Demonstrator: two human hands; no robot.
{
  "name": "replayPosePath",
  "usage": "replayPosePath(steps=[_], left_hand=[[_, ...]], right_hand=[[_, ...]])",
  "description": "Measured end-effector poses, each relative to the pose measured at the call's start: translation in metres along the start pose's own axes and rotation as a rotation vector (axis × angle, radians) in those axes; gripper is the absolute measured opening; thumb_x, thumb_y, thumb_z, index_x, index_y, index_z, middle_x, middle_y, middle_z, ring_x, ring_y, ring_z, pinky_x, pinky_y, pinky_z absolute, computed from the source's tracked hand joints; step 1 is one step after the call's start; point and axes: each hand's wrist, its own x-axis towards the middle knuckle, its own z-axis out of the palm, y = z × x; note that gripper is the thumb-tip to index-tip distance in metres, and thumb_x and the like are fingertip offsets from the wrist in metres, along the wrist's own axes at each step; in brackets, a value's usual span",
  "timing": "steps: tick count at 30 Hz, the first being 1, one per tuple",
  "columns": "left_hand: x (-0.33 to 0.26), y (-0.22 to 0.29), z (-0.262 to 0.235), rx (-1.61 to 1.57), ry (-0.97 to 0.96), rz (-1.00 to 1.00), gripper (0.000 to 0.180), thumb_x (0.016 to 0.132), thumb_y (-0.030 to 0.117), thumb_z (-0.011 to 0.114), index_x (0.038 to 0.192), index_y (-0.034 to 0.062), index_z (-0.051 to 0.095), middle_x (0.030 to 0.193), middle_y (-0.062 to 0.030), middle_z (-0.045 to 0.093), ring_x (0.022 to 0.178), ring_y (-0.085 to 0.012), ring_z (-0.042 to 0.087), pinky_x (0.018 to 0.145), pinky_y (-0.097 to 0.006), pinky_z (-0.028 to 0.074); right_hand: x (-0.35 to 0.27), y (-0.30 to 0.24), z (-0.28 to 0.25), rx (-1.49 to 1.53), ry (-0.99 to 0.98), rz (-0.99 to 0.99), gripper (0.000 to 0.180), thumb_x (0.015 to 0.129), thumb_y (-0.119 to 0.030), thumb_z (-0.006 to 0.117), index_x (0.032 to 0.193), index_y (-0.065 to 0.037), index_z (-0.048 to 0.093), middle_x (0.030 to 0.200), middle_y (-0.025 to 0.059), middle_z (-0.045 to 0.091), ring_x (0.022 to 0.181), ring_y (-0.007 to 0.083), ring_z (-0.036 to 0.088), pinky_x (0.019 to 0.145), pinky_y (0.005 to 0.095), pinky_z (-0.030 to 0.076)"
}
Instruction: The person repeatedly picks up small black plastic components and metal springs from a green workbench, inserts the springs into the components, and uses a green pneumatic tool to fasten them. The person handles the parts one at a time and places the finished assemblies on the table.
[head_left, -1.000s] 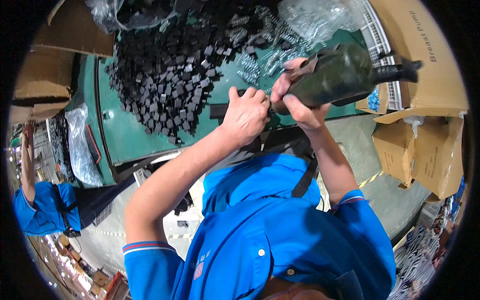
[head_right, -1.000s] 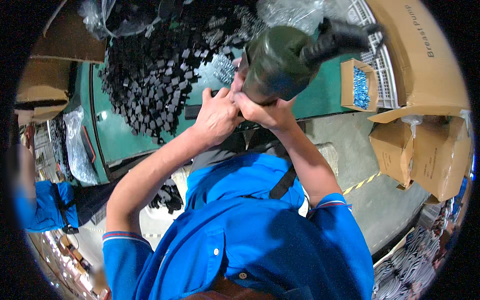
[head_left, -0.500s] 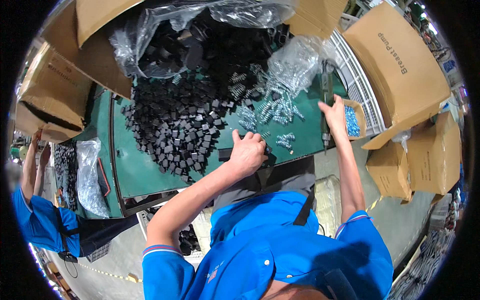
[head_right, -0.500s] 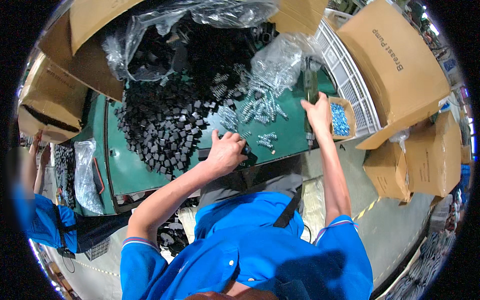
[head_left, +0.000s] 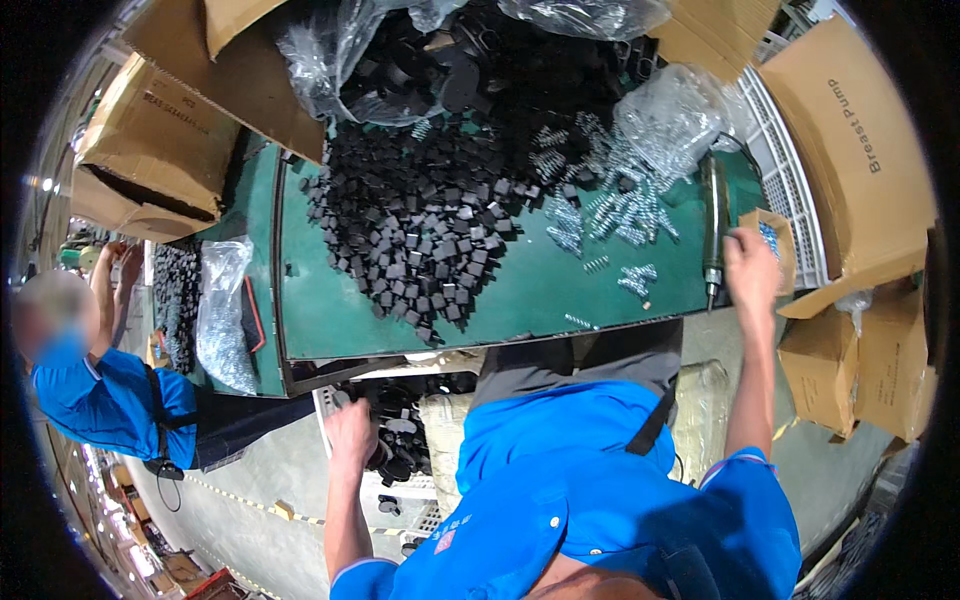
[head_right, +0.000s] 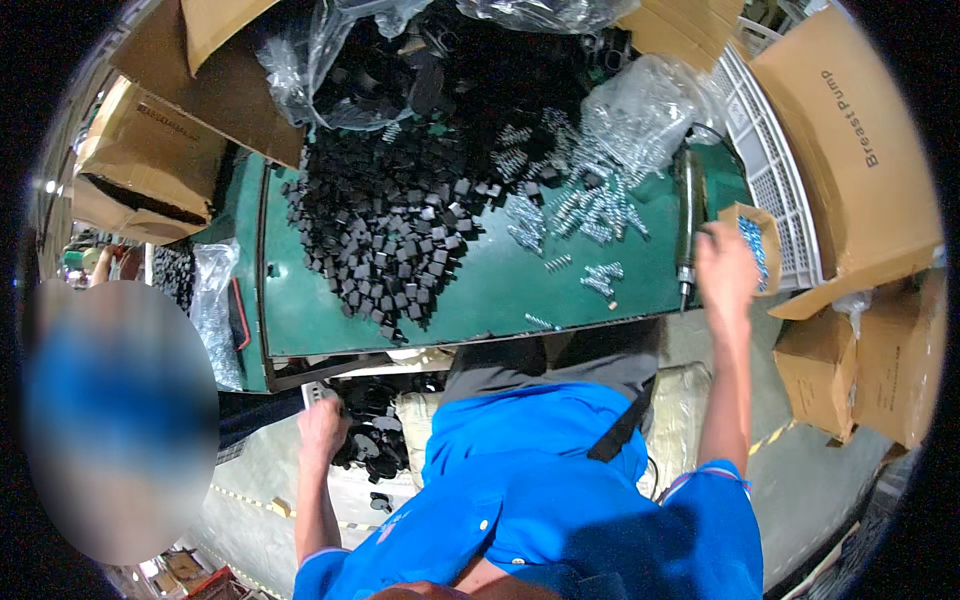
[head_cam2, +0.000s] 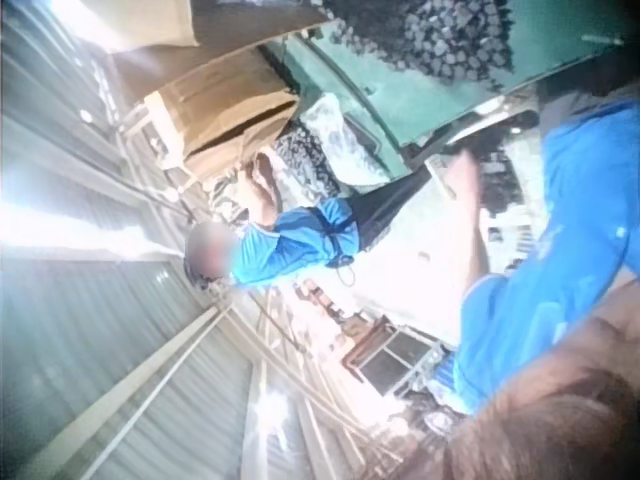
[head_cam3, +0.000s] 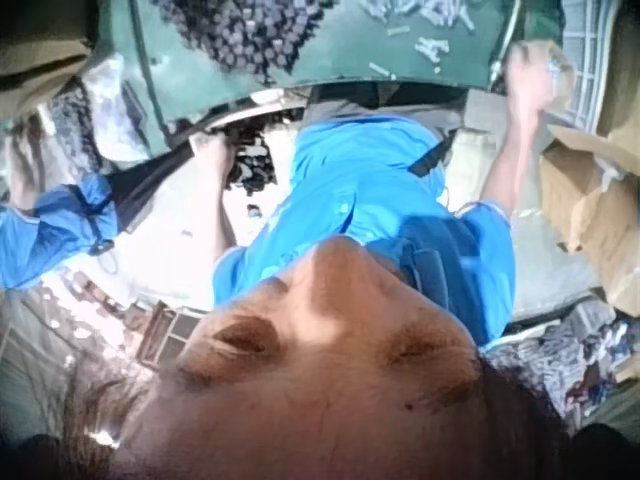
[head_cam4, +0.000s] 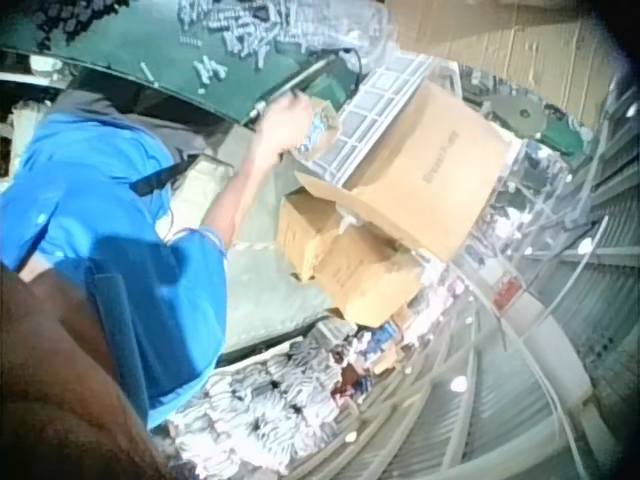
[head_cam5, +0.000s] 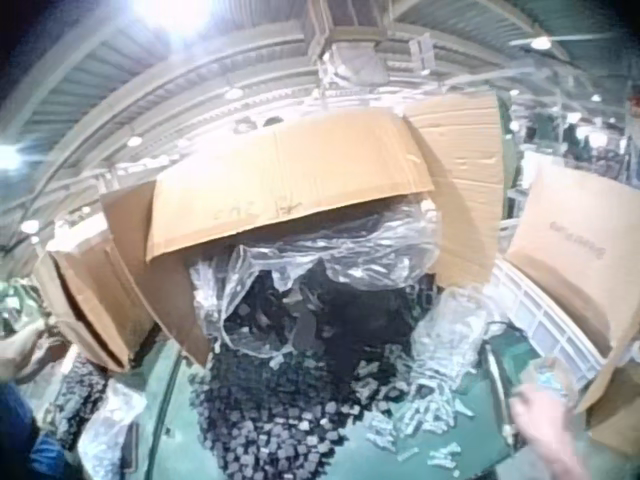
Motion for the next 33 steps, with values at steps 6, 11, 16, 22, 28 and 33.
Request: replayPosePath(steps=[6,11,16,22,28,33], left_hand=[[-0.016,0.017,-0.016,-0.209,0.059,0.022,0.037,0.08,0.035,0.074,0.107,0.0105,0.068,0.091,-0.0166,0.069,0.086,-0.0347,0.068,0.076,-0.047,0.054],[0.057,0.131,-0.16,-0.647,0.559,0.359,0.029,0.091,0.031,0.065,0.107,0.0072,0.071,0.102,-0.0151,0.07,0.09,-0.033,0.069,0.079,-0.043,0.054],[0.223,0.205,-0.261,-0.853,0.706,0.447,0.038,0.09,0.029,0.067,0.112,-0.0016,0.068,0.085,-0.0196,0.072,0.081,-0.0309,0.071,0.075,-0.038,0.053],[0.294,0.3,-0.336,-0.525,0.657,0.099,0.077,0.078,0.048,0.079,0.141,0.0183,0.046,0.136,-0.0212,0.044,0.12,-0.0436,0.052,0.098,-0.048,0.049],[0.32,0.297,-0.33,-0.352,0.756,0.024,0.083,0.071,0.045,0.082,0.131,0.009,0.037,0.125,-0.0265,0.049,0.101,-0.0419,0.065,0.085,-0.046,0.057],[0.259,0.232,-0.318,-1.107,0.698,0.354,0.052,0.069,0.011,0.078,0.114,-0.003,0.055,0.095,-0.0161,0.066,0.084,-0.0225,0.065,0.076,-0.034,0.053]], right_hand=[[0.026,0.1,0.009,-0.282,-0.084,-0.022,0.021,0.086,-0.023,0.063,0.097,-0.005,0.067,0.091,0.0219,0.067,0.091,0.0402,0.065,0.075,0.0514,0.05],[0.038,0.093,0.009,-0.257,-0.161,0.055,0.017,0.085,-0.021,0.064,0.087,-0.004,0.066,0.08,0.0242,0.065,0.081,0.0439,0.064,0.069,0.0522,0.049],[0.022,0.092,0.012,-0.147,-0.077,0.079,0.018,0.087,-0.017,0.063,0.083,0.0,0.06,0.077,0.0236,0.063,0.077,0.0429,0.063,0.067,0.0506,0.048],[-0.004,0.105,-0.004,0.235,0.144,0.225,0.016,0.092,-0.013,0.066,0.087,-0.001,0.057,0.072,0.0111,0.062,0.063,0.0208,0.062,0.06,0.0358,0.047],[-0.064,0.039,-0.025,1.114,0.026,0.425,0.008,0.092,-0.005,0.066,0.096,-0.005,0.059,0.078,0.0025,0.061,0.06,0.0092,0.06,0.052,0.0229,0.048],[-0.095,0.055,0.015,1.203,0.137,0.484,0.008,0.093,-0.003,0.066,0.096,-0.001,0.06,0.08,0.0056,0.064,0.063,0.0137,0.065,0.054,0.0242,0.053]])
